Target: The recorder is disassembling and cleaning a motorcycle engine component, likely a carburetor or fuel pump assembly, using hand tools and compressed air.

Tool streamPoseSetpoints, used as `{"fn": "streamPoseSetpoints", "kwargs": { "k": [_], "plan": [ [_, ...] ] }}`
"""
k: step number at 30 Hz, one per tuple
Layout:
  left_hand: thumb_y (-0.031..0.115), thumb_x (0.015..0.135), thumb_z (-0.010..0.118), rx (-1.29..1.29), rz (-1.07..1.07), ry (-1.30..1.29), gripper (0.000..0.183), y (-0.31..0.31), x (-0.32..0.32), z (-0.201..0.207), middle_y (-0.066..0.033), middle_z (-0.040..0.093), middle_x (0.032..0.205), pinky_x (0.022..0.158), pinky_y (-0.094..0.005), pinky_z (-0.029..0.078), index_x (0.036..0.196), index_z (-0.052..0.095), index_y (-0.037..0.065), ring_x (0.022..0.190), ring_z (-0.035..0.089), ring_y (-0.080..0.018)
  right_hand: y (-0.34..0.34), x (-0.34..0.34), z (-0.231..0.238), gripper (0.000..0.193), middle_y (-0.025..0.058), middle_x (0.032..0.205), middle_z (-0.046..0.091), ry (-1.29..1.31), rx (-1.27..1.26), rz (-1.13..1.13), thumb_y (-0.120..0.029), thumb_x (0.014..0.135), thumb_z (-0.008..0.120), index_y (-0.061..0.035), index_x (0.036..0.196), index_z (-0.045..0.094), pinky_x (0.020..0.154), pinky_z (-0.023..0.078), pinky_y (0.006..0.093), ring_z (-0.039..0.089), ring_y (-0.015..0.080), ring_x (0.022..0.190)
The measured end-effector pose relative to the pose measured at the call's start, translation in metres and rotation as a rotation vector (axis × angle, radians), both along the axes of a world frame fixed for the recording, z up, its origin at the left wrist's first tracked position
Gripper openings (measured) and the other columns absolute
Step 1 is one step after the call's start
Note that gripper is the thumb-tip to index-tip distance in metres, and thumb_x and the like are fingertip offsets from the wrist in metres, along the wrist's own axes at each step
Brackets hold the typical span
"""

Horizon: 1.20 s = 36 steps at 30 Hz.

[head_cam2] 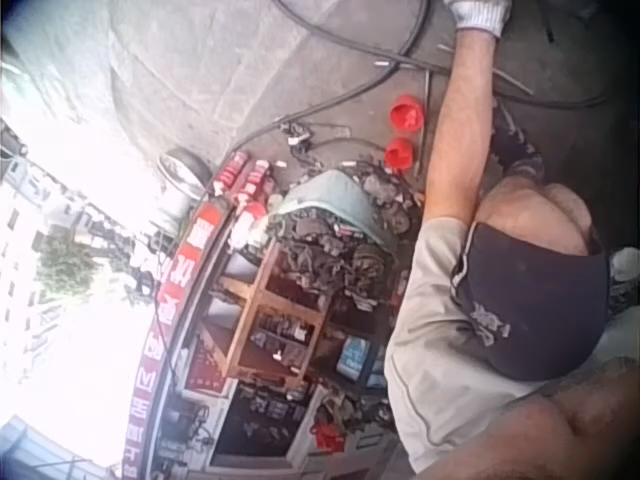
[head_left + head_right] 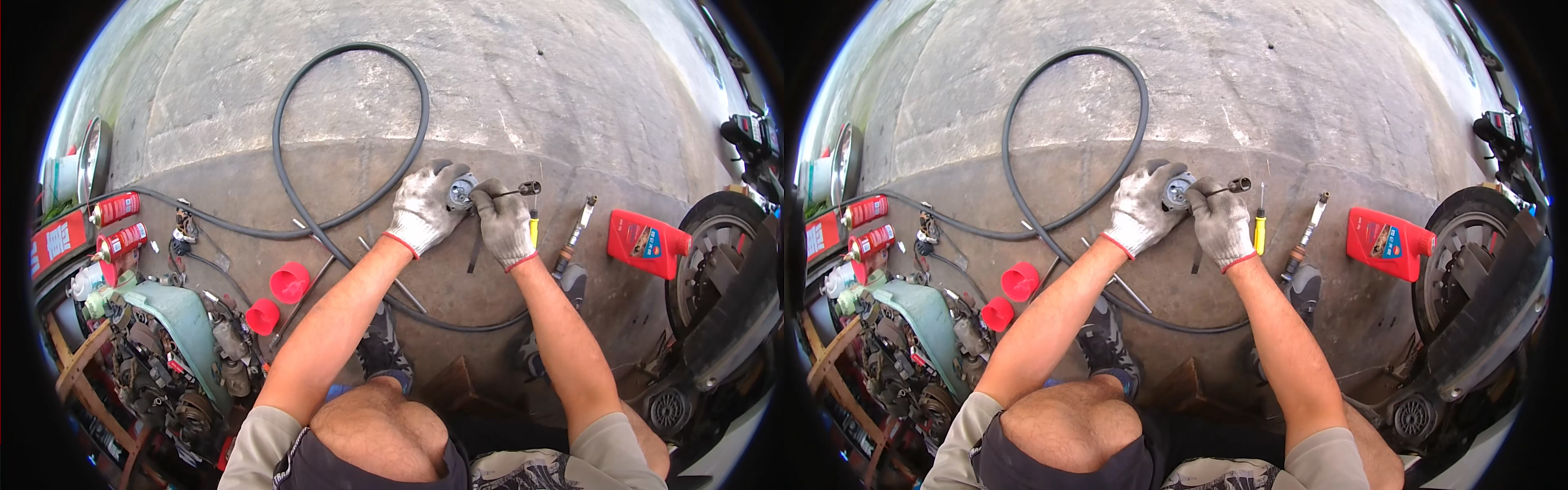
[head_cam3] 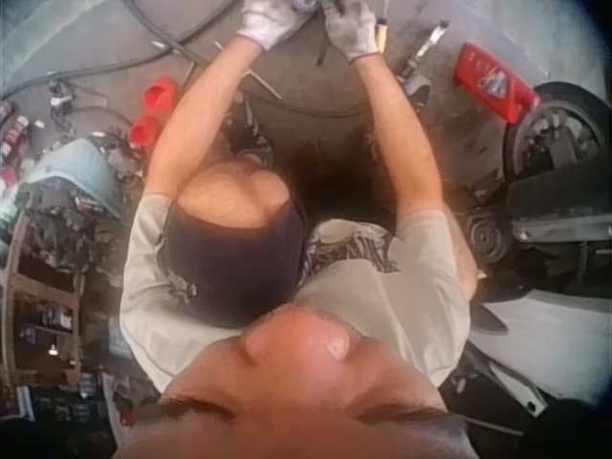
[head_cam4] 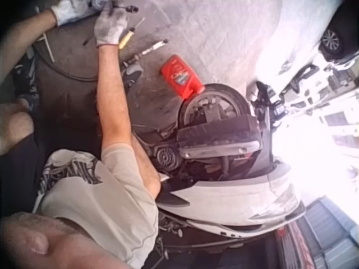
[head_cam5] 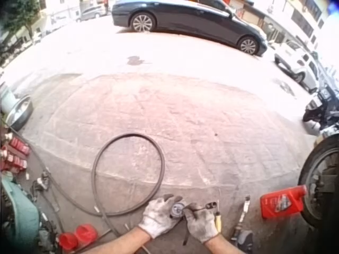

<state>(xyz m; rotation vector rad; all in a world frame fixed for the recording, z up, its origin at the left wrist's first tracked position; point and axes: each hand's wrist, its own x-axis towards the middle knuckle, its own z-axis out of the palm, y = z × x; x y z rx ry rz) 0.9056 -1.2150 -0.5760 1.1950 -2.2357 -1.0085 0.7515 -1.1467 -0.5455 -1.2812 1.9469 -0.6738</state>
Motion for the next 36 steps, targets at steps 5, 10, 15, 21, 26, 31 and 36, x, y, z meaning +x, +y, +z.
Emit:
{"fn": "streamPoseSetpoints", "kwargs": {
  "k": [5,10,15,21,26,31,36],
  "plan": [
    [0.028,0.072,0.085,-0.009,0.009,0.011,0.059,0.001,0.001,-0.001,-0.0148,0.064,0.122,0.090,-0.0461,0.054,0.125,0.063,0.014,0.107,0.066,-0.0358,-0.001,-0.002,0.000,0.018,0.0199,0.083,0.070,-0.037,0.003,-0.015,-0.019,0.097,0.059,-0.0032,0.098,0.068,0.073,0.053,0.0451,0.069,0.0379,0.081],
    [0.028,0.072,0.085,0.010,0.011,-0.012,0.059,0.000,0.001,0.000,-0.0150,0.064,0.122,0.090,-0.0462,0.054,0.125,0.063,0.014,0.107,0.066,-0.0357,-0.004,-0.002,0.006,0.018,0.0195,0.081,0.070,0.011,0.002,-0.019,-0.019,0.097,0.059,-0.0037,0.096,0.068,0.073,0.053,0.0451,0.070,0.0372,0.081],
    [0.028,0.072,0.085,0.016,0.000,-0.012,0.057,0.000,0.001,0.003,-0.0153,0.064,0.122,0.089,-0.0457,0.054,0.123,0.064,0.014,0.106,0.066,-0.0357,-0.002,-0.005,0.003,0.017,0.0195,0.081,0.070,0.009,-0.002,-0.014,-0.019,0.097,0.059,-0.0040,0.097,0.068,0.072,0.053,0.0457,0.070,0.0376,0.081],
    [0.028,0.072,0.085,-0.005,0.004,0.000,0.057,0.000,0.000,-0.002,-0.0152,0.064,0.121,0.089,-0.0456,0.054,0.123,0.064,0.014,0.104,0.067,-0.0359,-0.002,-0.006,0.000,0.017,0.0197,0.082,0.070,0.033,-0.001,-0.011,-0.019,0.097,0.060,-0.0045,0.097,0.068,0.072,0.053,0.0462,0.070,0.0380,0.082],
    [0.027,0.072,0.085,-0.031,0.012,-0.001,0.056,0.001,0.002,-0.002,-0.0150,0.065,0.121,0.088,-0.0457,0.055,0.122,0.065,0.014,0.104,0.067,-0.0359,-0.009,-0.004,0.007,0.017,0.0203,0.085,0.070,0.046,0.028,-0.009,-0.020,0.097,0.061,-0.0049,0.098,0.068,0.073,0.053,0.0464,0.070,0.0388,0.084],
    [0.028,0.072,0.084,-0.008,0.015,-0.003,0.055,0.001,0.001,0.000,-0.0145,0.065,0.120,0.088,-0.0459,0.055,0.122,0.065,0.014,0.104,0.067,-0.0359,-0.011,-0.005,0.006,0.019,0.0227,0.087,0.070,0.080,0.039,0.017,-0.022,0.097,0.060,-0.0046,0.100,0.067,0.074,0.053,0.0482,0.069,0.0419,0.087],
    [0.029,0.072,0.084,-0.005,0.003,0.008,0.056,0.000,0.002,-0.001,-0.0151,0.065,0.121,0.088,-0.0461,0.055,0.122,0.065,0.014,0.104,0.067,-0.0364,-0.014,-0.004,0.009,0.021,0.0224,0.087,0.070,0.127,0.073,0.044,-0.024,0.097,0.059,-0.0046,0.100,0.067,0.075,0.053,0.0492,0.069,0.0415,0.087]
  ]
}}
